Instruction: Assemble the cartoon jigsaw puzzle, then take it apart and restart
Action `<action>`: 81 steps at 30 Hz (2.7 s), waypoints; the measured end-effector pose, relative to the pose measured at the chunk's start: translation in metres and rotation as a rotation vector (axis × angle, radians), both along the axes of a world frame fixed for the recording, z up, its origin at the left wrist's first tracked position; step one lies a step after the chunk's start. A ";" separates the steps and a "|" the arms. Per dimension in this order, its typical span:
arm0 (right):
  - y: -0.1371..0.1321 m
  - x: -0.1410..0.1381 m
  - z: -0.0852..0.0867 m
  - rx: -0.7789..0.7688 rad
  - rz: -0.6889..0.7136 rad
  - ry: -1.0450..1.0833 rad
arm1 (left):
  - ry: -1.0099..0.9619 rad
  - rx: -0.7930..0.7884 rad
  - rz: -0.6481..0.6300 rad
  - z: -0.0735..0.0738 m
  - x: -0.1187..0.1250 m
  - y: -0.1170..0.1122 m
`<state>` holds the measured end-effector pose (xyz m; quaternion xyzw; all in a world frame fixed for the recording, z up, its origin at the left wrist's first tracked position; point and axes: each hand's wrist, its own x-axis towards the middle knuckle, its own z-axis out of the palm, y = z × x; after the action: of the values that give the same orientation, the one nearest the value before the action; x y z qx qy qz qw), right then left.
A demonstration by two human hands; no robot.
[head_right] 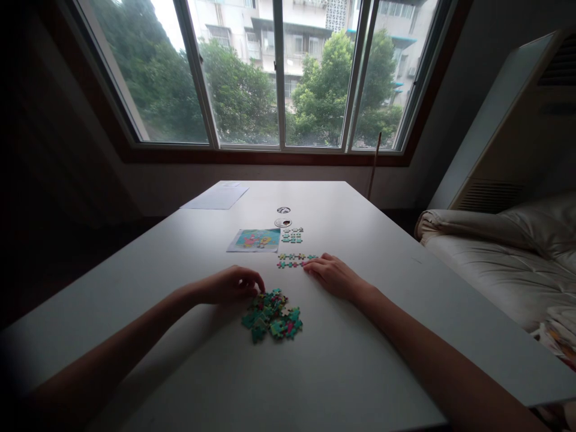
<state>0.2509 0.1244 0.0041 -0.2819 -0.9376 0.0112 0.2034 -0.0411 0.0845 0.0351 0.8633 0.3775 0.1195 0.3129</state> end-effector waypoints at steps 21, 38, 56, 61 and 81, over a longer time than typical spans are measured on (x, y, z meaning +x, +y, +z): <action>-0.014 -0.008 0.008 0.045 0.048 0.036 | -0.232 -0.023 0.095 -0.014 0.005 0.004; -0.053 -0.051 0.007 -0.242 -0.093 0.346 | -0.699 -0.147 0.407 -0.013 0.041 -0.010; -0.054 -0.053 0.011 -0.285 -0.137 0.495 | -0.525 -0.092 0.312 -0.013 0.050 -0.020; -0.054 -0.053 0.012 -0.283 -0.136 0.488 | -0.457 -0.104 0.316 -0.015 0.047 -0.019; -0.056 -0.049 0.011 0.008 -0.167 0.380 | -0.612 -0.401 0.437 -0.004 0.052 -0.026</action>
<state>0.2018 0.0686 0.0147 -0.3507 -0.8558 0.0434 0.3777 0.0109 0.0587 0.0315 0.6099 0.4570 0.3578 0.5395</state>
